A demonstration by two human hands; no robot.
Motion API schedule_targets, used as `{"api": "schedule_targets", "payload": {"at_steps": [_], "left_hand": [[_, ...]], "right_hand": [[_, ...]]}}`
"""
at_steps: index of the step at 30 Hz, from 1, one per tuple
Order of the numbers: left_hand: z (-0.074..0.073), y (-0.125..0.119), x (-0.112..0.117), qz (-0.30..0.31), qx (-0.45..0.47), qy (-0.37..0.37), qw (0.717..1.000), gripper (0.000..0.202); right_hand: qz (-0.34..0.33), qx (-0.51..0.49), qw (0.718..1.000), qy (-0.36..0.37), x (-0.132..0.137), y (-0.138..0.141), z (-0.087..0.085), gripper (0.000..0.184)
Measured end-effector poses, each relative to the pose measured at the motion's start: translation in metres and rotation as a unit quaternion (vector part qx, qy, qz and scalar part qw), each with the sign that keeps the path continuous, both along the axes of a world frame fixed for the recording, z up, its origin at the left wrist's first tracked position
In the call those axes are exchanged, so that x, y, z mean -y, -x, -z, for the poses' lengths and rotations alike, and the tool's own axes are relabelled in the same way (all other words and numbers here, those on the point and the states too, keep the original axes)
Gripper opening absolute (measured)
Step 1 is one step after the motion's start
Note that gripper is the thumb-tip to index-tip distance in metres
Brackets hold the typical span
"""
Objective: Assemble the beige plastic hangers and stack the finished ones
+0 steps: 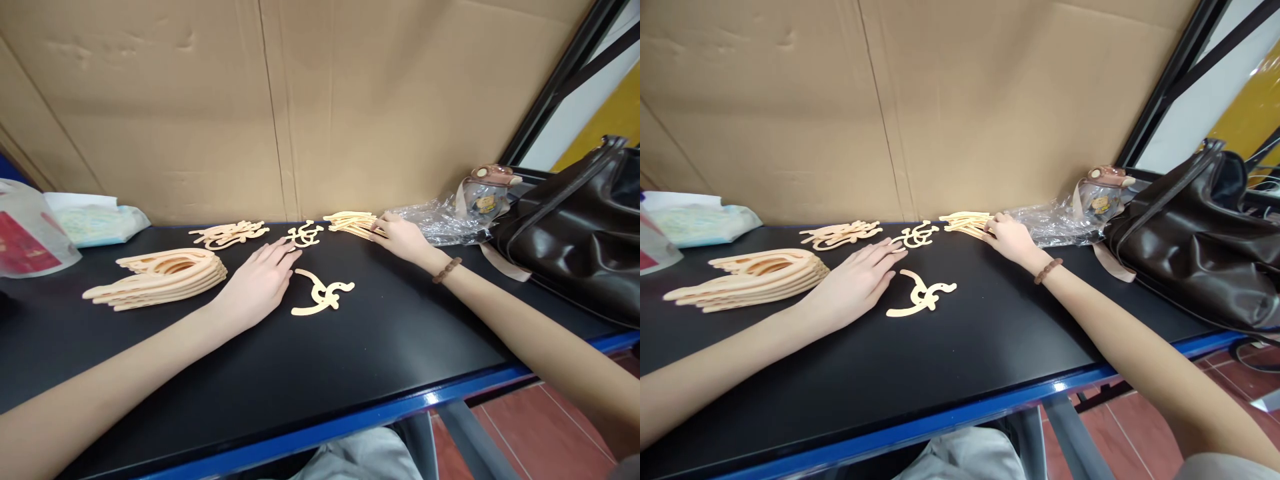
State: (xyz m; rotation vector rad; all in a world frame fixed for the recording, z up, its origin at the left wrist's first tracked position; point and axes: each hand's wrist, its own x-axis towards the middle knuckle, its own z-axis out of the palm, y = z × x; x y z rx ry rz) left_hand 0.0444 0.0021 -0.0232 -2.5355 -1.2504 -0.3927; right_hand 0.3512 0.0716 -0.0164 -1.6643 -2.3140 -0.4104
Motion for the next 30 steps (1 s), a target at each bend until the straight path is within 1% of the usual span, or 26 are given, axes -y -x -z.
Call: {"api": "schedule_targets", "payload": {"at_steps": [2, 5, 8, 11, 13, 16, 18, 21, 25, 30], "left_hand": [[0.003, 0.004, -0.005, -0.029, -0.026, 0.011, 0.999, 0.048], [0.005, 0.004, -0.005, -0.049, -0.048, 0.035, 0.997, 0.05], [0.004, 0.002, -0.003, -0.054, -0.045, 0.029, 0.997, 0.05], [0.005, 0.003, -0.003, -0.043, -0.022, 0.024, 0.999, 0.051], [0.006, 0.004, -0.005, -0.041, -0.012, 0.051, 0.998, 0.054], [0.006, 0.005, -0.007, -0.059, -0.006, 0.11, 0.992, 0.059], [0.005, 0.005, -0.006, -0.07, 0.002, 0.123, 0.99, 0.061], [0.003, 0.003, -0.004, -0.072, 0.015, 0.106, 0.992, 0.059], [0.002, 0.0, -0.001, -0.071, 0.017, 0.083, 0.994, 0.054], [0.001, -0.004, 0.002, -0.081, -0.031, 0.037, 0.996, 0.049]], "right_hand": [[-0.032, 0.019, 0.999, -0.001, 0.0, 0.003, 0.001, 0.028], [-0.064, 0.042, 0.997, 0.006, -0.001, 0.005, 0.004, 0.028], [-0.065, 0.046, 0.997, 0.009, -0.003, 0.005, 0.006, 0.03], [-0.062, 0.042, 0.997, 0.009, -0.002, 0.005, 0.006, 0.03], [-0.061, 0.038, 0.997, 0.009, -0.001, 0.006, 0.005, 0.028], [-0.065, 0.025, 0.997, 0.013, 0.001, 0.006, 0.0, 0.024], [-0.068, 0.012, 0.997, 0.02, 0.002, 0.005, -0.002, 0.021], [-0.072, -0.011, 0.997, 0.035, 0.002, 0.003, -0.004, 0.015], [-0.077, -0.037, 0.995, 0.051, 0.001, 0.002, -0.003, 0.013], [-0.071, -0.069, 0.993, 0.059, 0.003, 0.003, -0.004, 0.014]]}}
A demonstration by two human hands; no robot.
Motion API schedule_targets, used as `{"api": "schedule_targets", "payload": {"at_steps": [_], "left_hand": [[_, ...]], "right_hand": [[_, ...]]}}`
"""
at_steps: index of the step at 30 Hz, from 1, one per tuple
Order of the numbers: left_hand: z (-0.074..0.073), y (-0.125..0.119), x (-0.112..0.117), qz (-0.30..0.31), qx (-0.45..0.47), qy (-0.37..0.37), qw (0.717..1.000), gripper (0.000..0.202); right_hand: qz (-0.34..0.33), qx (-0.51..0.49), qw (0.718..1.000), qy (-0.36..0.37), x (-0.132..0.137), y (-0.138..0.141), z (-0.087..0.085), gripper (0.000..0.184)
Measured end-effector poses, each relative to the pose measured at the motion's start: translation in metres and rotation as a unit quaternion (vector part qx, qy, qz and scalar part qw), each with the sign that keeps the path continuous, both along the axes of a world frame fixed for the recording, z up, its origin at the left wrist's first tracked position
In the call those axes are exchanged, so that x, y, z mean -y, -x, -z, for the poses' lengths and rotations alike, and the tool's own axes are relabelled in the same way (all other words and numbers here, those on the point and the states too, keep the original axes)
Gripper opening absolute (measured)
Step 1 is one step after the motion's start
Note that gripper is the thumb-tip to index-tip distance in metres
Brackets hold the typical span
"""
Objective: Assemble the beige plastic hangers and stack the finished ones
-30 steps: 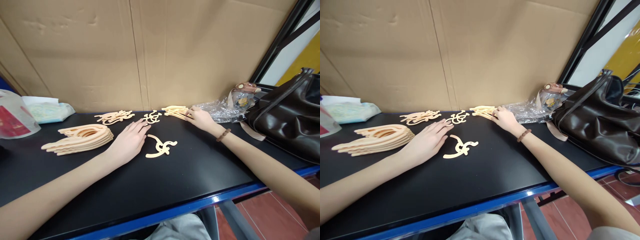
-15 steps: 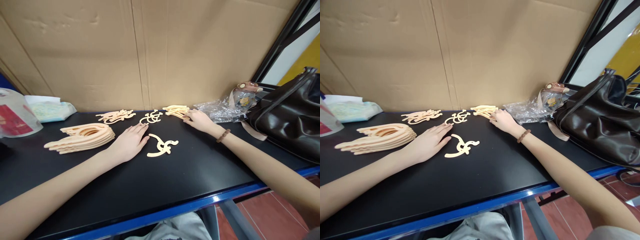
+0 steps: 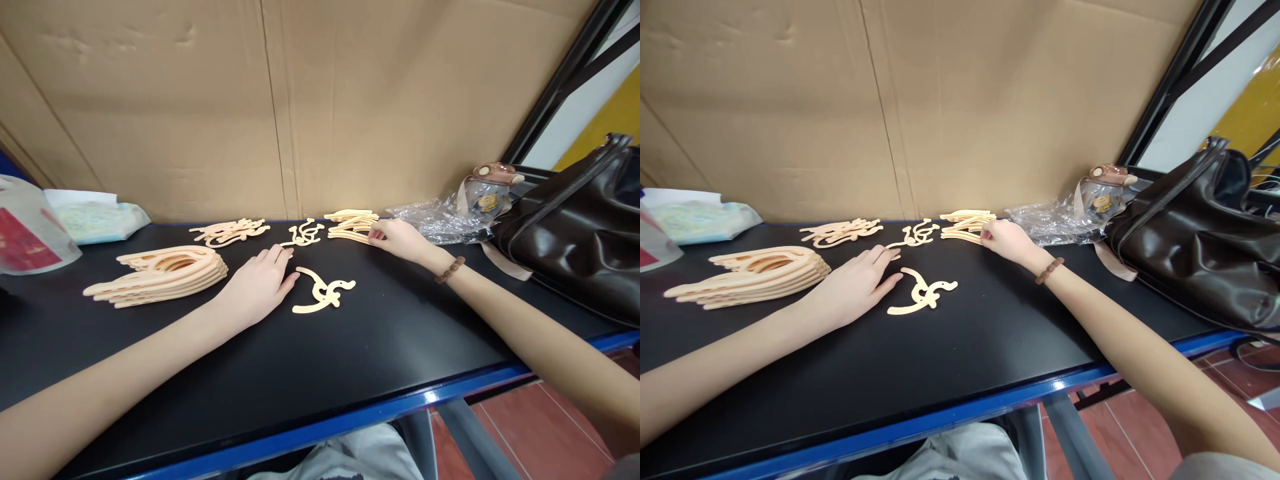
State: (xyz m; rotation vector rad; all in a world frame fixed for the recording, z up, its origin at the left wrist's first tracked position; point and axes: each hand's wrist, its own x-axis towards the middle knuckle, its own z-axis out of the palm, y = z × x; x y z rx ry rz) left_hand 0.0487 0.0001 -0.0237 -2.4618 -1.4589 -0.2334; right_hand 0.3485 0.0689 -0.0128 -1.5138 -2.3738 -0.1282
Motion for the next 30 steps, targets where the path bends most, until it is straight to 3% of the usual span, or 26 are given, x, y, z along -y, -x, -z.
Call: {"api": "schedule_targets", "payload": {"at_steps": [6, 12, 17, 20, 23, 26, 30], "left_hand": [[-0.001, -0.003, 0.003, 0.008, -0.062, -0.046, 0.997, 0.047], [-0.002, -0.009, 0.011, 0.019, -0.094, -0.085, 0.992, 0.038], [-0.004, -0.017, 0.023, 0.045, -0.121, -0.107, 0.986, 0.032], [-0.007, -0.021, 0.03, 0.062, -0.127, -0.111, 0.984, 0.028], [-0.009, -0.022, 0.034, 0.094, -0.122, -0.127, 0.98, 0.023], [-0.01, -0.021, 0.036, 0.146, -0.094, -0.147, 0.974, 0.023], [-0.01, -0.02, 0.036, 0.203, -0.012, -0.107, 0.973, 0.028]], "right_hand": [[-0.03, -0.029, 0.999, 0.028, 0.001, 0.0, -0.002, 0.01], [-0.014, -0.066, 0.997, 0.041, -0.002, -0.003, -0.001, 0.013], [-0.075, -0.107, 0.986, 0.101, -0.006, -0.004, 0.0, 0.008], [-0.078, -0.148, 0.977, 0.13, -0.007, -0.004, 0.0, 0.011], [-0.07, -0.166, 0.972, 0.151, -0.007, -0.004, 0.0, 0.014], [-0.123, -0.179, 0.958, 0.186, -0.008, -0.005, -0.001, 0.022], [-0.154, -0.203, 0.938, 0.233, -0.006, -0.003, -0.003, 0.035]]}}
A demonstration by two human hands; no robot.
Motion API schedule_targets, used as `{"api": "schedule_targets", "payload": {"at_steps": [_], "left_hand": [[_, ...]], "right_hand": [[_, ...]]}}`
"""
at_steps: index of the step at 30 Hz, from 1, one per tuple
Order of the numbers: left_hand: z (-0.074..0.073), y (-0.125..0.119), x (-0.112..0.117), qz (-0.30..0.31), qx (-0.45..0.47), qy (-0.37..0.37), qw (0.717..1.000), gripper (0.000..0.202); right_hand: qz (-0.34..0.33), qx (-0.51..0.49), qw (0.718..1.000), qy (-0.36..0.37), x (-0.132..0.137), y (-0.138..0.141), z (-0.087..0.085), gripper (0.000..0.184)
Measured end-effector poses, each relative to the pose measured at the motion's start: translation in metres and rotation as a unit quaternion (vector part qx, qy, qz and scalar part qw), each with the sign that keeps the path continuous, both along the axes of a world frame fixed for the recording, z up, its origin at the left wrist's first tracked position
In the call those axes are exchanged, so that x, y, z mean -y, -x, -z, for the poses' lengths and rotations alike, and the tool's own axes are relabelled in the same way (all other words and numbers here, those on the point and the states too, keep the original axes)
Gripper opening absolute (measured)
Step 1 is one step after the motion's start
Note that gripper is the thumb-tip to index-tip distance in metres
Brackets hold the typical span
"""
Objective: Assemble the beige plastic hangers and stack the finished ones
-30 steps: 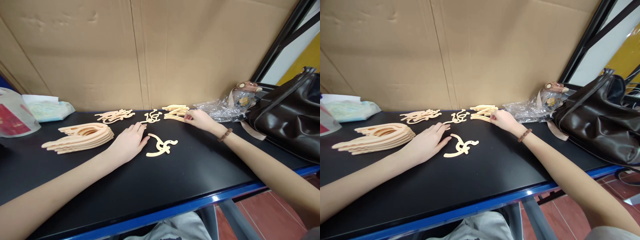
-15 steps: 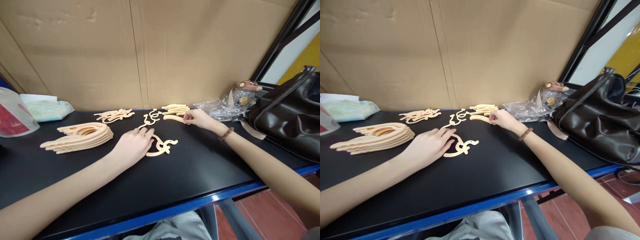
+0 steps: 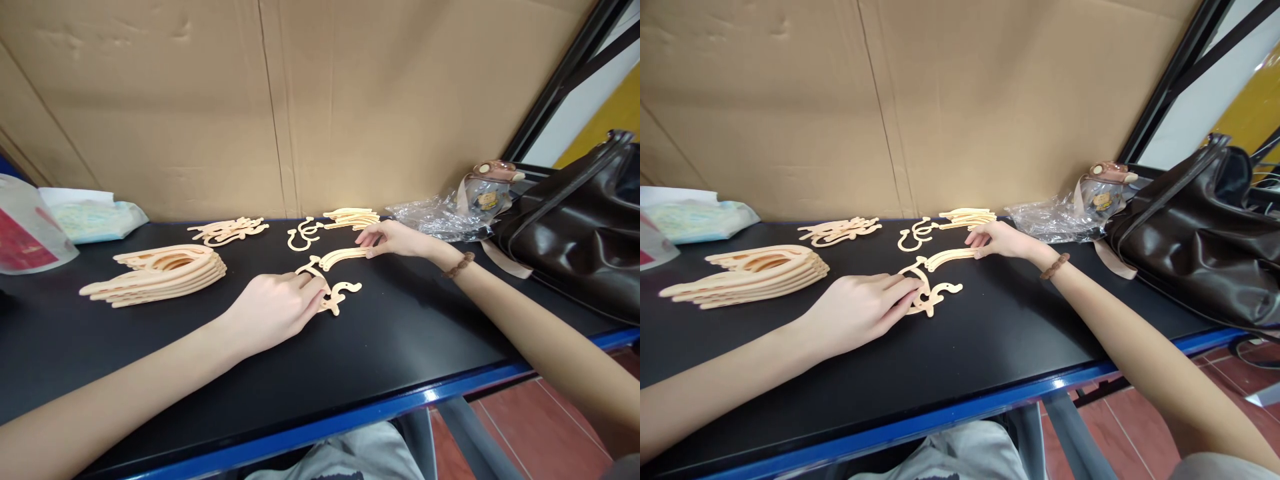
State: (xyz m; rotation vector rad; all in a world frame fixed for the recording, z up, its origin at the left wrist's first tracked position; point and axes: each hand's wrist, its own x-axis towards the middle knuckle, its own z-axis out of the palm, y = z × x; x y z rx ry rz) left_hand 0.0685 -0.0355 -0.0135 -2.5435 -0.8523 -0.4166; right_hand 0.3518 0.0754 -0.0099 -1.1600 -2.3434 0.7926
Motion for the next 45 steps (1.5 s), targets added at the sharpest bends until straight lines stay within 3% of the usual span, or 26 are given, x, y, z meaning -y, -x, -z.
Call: {"api": "schedule_targets", "payload": {"at_steps": [3, 6, 8, 13, 22, 30, 39, 45], "left_hand": [[0.002, 0.001, -0.002, 0.022, 0.079, 0.096, 0.992, 0.026], [0.004, 0.003, -0.007, 0.043, 0.168, 0.216, 0.961, 0.027], [0.007, 0.004, -0.01, 0.044, 0.221, 0.25, 0.942, 0.028], [0.013, 0.006, -0.017, -0.048, 0.203, 0.165, 0.964, 0.033], [0.013, 0.005, -0.02, -0.079, 0.153, 0.183, 0.968, 0.032], [0.008, 0.01, -0.027, -0.138, 0.282, 0.241, 0.919, 0.029], [0.005, 0.013, -0.034, -0.132, 0.389, 0.319, 0.854, 0.038], [0.005, 0.012, -0.036, -0.153, 0.369, 0.341, 0.851, 0.038]], "right_hand": [[0.018, 0.009, 1.0, 0.016, 0.004, 0.004, -0.002, 0.036], [0.033, 0.035, 0.999, -0.011, 0.008, 0.008, -0.003, 0.034], [0.021, 0.032, 0.999, -0.015, 0.009, 0.01, -0.002, 0.035], [-0.034, 0.001, 0.999, 0.003, 0.017, 0.017, -0.002, 0.035], [-0.121, 0.013, 0.991, 0.048, 0.025, 0.025, -0.004, 0.031], [-0.066, 0.045, 0.994, -0.077, 0.031, 0.033, -0.002, 0.032], [-0.024, 0.003, 1.0, -0.021, 0.031, 0.028, -0.008, 0.016], [-0.034, 0.0, 0.998, -0.049, 0.031, 0.031, -0.005, 0.015]]}}
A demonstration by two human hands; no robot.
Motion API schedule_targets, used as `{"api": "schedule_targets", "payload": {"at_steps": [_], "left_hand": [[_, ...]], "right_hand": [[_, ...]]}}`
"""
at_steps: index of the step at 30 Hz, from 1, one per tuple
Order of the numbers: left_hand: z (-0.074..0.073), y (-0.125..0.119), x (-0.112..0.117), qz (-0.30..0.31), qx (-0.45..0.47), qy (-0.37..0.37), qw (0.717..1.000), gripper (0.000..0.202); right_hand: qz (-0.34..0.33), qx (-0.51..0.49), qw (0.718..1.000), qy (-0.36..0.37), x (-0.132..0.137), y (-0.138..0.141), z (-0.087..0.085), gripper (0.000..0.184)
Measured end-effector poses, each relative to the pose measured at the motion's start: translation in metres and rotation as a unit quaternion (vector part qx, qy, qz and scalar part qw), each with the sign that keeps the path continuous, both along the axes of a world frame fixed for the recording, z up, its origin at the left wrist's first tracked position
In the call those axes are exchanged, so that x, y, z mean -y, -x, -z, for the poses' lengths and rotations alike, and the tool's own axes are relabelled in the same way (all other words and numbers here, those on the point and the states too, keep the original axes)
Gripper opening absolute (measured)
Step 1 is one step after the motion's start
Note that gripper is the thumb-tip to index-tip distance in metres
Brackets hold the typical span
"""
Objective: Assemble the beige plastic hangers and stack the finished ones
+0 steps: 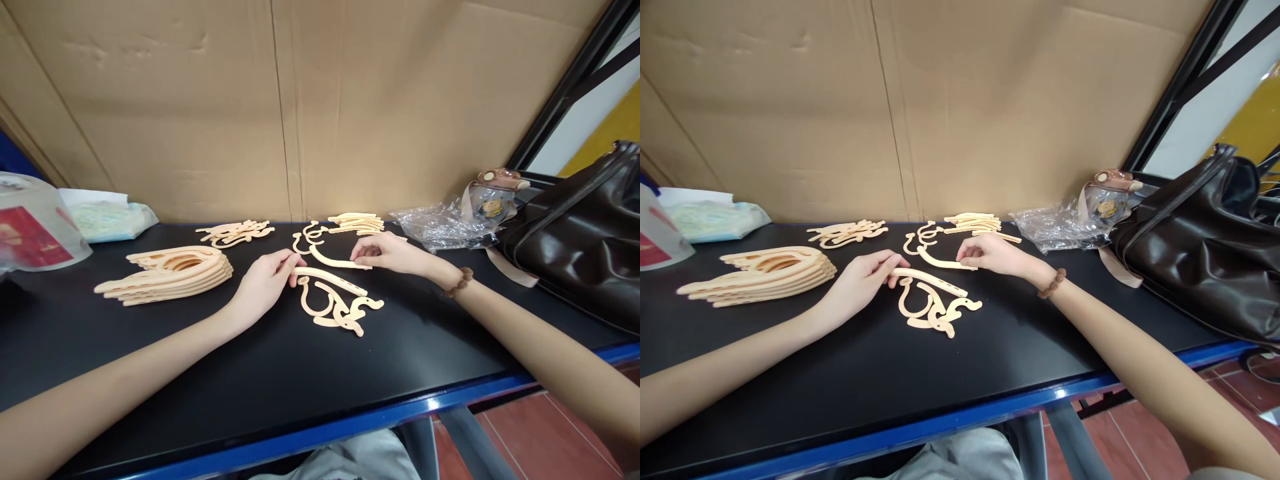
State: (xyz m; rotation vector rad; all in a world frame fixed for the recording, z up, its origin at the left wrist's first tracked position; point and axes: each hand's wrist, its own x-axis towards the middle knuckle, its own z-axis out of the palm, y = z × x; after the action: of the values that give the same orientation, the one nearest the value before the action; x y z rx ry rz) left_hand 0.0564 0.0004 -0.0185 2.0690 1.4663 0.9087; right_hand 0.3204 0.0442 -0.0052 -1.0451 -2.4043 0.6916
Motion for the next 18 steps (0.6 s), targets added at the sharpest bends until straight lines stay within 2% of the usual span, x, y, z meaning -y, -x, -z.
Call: {"api": "schedule_targets", "payload": {"at_steps": [4, 11, 14, 18], "left_hand": [[0.0, 0.0, -0.001, 0.011, 0.036, 0.004, 0.999, 0.039], [-0.004, -0.002, 0.003, 0.034, 0.052, 0.02, 0.998, 0.038], [-0.007, 0.0, 0.005, 0.087, -0.003, 0.005, 0.996, 0.034], [-0.015, 0.007, 0.008, 0.179, -0.108, -0.036, 0.977, 0.033]], "right_hand": [[-0.013, 0.017, 1.0, -0.003, 0.0, 0.002, 0.003, 0.021], [-0.025, 0.028, 0.998, -0.049, 0.0, 0.003, 0.006, 0.022], [-0.023, 0.032, 0.997, -0.063, -0.001, 0.002, 0.007, 0.022], [-0.027, 0.051, 0.995, -0.085, -0.001, 0.001, 0.007, 0.021]]}}
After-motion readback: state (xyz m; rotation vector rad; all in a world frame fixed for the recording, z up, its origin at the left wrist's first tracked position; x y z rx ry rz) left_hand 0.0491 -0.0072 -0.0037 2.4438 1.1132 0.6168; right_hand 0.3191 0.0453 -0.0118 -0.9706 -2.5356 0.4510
